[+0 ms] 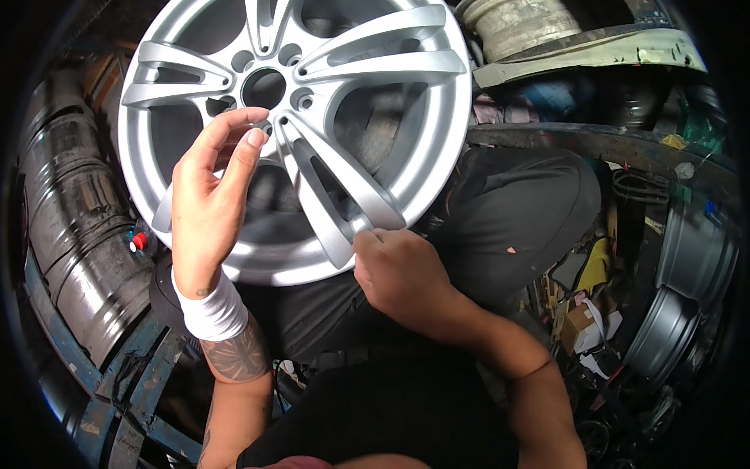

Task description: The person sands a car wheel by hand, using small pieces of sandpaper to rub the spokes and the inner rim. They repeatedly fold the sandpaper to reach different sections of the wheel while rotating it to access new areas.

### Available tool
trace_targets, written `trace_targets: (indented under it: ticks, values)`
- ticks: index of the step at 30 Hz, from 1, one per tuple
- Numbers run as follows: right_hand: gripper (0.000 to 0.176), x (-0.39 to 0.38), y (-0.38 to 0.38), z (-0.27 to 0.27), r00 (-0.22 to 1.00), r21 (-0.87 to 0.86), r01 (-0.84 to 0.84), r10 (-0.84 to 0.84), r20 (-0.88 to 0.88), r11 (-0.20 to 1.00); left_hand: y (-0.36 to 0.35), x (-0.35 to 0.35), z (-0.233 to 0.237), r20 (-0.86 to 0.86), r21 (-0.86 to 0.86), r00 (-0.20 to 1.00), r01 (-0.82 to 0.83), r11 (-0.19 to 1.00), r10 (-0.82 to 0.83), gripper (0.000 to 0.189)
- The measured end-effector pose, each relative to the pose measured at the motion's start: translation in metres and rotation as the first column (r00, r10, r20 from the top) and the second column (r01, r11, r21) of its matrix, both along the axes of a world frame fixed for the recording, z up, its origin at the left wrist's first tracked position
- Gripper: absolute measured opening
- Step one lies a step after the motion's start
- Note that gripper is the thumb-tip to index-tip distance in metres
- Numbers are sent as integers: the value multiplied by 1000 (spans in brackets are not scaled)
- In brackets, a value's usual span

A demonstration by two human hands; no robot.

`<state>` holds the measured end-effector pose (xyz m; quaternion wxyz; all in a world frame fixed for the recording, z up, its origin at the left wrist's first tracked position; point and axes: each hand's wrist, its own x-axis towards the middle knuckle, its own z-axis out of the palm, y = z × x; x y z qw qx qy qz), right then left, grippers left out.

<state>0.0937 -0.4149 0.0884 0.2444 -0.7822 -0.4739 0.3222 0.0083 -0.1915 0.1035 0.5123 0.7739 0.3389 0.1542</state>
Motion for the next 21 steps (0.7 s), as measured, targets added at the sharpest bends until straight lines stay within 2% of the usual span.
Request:
trace_targets:
  ticks: [4, 6, 9, 12, 15, 18, 21]
  values:
    - [9, 1, -1, -4, 1000, -11, 7, -7, 2, 1000, -1, 2, -1, 8, 31, 1000, 14, 999, -14, 23]
    - [14, 6, 2, 6, 997, 13, 65, -64, -43, 998, -1, 0, -1, 6, 48, 1000, 22, 999, -22, 22]
    - [12, 2, -2, -6, 999, -44, -9, 6, -52, 999, -4, 2, 2, -11, 20, 1000, 20, 1000, -20, 22]
    - [12, 10, 4, 6, 994, -2, 72, -72, -82, 997, -4, 1, -3, 9, -4, 999, 32, 999, -32, 22]
    - [10, 4, -3, -10, 999, -12, -14, 14, -46, 1000, -5, 3, -2, 1, 2, 998, 66, 998, -66, 23]
    - [11, 10, -1, 2, 998, 28, 50, -49, -27, 998, -8, 3, 2, -36, -3, 996, 79, 997, -79, 23]
    - [11, 4, -3, -11, 1000, 51, 6, -4, -28, 999, -11, 5, 4, -45, 13, 993, 112, 994, -111, 22]
